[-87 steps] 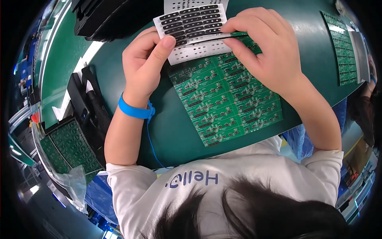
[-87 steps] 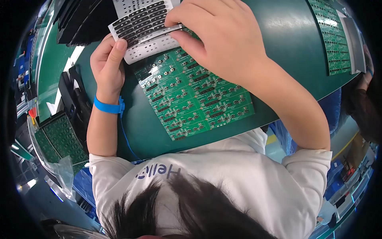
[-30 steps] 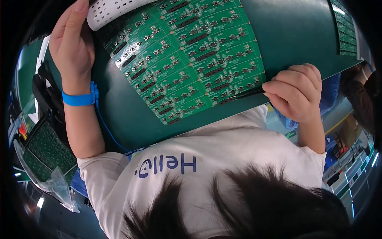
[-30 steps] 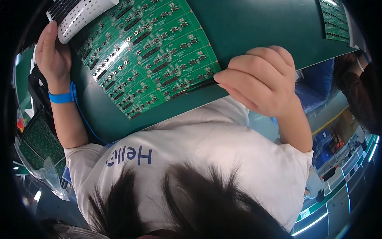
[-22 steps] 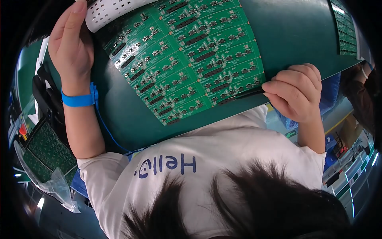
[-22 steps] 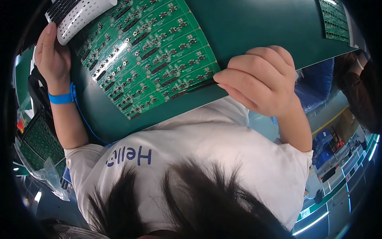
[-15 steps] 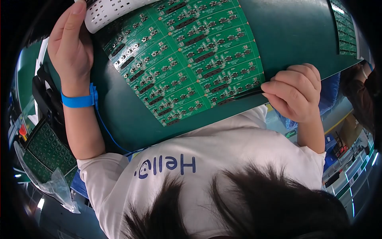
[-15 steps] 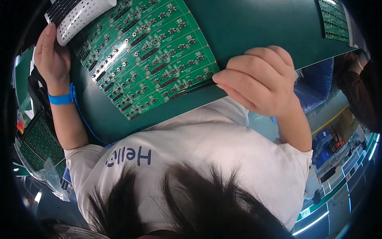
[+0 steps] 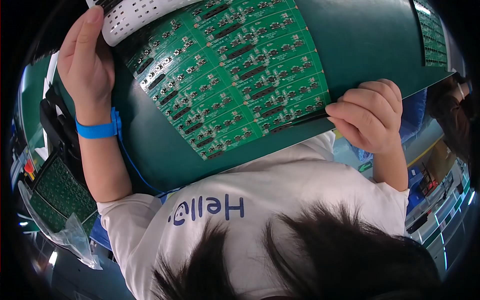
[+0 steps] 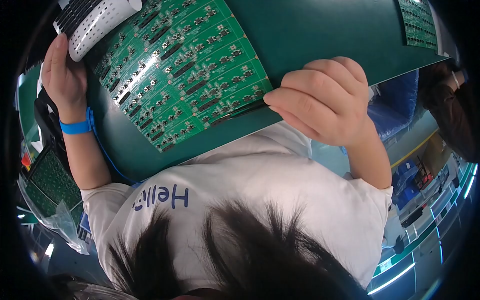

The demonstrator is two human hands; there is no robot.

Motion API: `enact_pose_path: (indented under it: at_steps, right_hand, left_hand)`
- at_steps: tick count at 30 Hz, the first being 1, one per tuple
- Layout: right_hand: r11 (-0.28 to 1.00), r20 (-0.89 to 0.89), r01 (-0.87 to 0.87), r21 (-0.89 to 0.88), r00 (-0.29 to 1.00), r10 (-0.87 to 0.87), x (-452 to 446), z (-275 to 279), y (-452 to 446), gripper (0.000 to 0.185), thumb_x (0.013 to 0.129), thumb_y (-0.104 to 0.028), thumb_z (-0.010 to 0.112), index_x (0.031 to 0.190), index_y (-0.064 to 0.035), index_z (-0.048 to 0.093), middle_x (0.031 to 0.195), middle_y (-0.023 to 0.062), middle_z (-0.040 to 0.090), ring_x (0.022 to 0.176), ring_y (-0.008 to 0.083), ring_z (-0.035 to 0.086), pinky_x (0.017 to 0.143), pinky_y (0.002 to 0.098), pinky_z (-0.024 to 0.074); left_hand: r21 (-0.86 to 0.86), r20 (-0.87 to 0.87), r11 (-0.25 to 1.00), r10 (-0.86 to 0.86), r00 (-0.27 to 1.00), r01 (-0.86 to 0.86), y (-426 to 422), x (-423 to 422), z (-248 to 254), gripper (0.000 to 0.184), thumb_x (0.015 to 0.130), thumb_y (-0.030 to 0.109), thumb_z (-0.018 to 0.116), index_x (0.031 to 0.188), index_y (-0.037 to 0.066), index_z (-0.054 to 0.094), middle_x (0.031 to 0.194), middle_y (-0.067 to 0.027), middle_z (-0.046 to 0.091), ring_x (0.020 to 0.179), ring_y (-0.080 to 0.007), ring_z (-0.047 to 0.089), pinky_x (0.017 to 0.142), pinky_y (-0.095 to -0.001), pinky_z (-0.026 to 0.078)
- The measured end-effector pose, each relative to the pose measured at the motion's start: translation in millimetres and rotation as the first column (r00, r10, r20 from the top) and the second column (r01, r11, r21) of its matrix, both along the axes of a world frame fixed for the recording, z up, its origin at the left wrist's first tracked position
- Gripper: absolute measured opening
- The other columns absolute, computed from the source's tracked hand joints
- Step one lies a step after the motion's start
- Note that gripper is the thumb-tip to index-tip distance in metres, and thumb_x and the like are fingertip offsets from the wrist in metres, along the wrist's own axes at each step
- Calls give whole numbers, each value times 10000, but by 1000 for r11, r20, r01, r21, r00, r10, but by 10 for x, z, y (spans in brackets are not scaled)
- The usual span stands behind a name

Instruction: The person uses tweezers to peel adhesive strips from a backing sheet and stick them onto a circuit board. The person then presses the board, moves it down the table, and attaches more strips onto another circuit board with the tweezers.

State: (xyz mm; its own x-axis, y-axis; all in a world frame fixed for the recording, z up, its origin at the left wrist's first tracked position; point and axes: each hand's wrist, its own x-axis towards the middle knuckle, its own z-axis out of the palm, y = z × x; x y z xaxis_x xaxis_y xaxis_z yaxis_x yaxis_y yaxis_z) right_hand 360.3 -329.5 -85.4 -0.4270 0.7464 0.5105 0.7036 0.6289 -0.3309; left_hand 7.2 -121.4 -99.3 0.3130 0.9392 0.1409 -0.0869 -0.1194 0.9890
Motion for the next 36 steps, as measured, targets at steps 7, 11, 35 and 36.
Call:
enact_pose_path:
  at_steps: [7, 11, 35, 36]
  right_hand:
    - [999, 11, 18, 32, 1000, -19, -16, -4, -26, 245, 610, -198, 776, 836, -128, 712, 785, 2, 622, 638, 170, 571, 567, 286, 373]
    - [1000, 22, 22, -2, 1000, -22, -4, 15, -72, 272, 639, -148, 801, 892, -122, 704, 805, 9, 616, 686, 195, 567, 597, 313, 419]
    - [995, 18, 7, 95, 1000, -9, -1, -8, 6, 272, 577, -190, 703, 842, -129, 711, 798, 3, 629, 645, 169, 575, 573, 283, 381]
    - [996, 15, 10, 87, 1000, -11, 1, -7, 3, 273, 577, -187, 707, 843, -128, 711, 801, 4, 628, 646, 170, 574, 575, 283, 383]
  left_hand:
    - [-44, -5, 995, 90, 996, -90, -44, 111, 11, 277, 998, 98, 509, 1157, -110, 601, 1184, -200, 633, 1083, -262, 616, 981, -372, 468]
    - [-33, -11, 996, 86, 996, -87, -46, 121, 16, 274, 996, 94, 512, 1155, -110, 603, 1175, -198, 635, 1082, -260, 614, 978, -372, 468]
    - [-26, 14, 999, 21, 1000, -21, -8, 99, 25, 264, 987, 87, 526, 1140, -115, 603, 1127, -191, 643, 1045, -249, 621, 965, -364, 473]
    - [-23, -33, 997, 78, 996, -79, -16, 111, 26, 274, 998, 98, 505, 1149, -114, 590, 1158, -198, 628, 1067, -260, 611, 986, -383, 461]
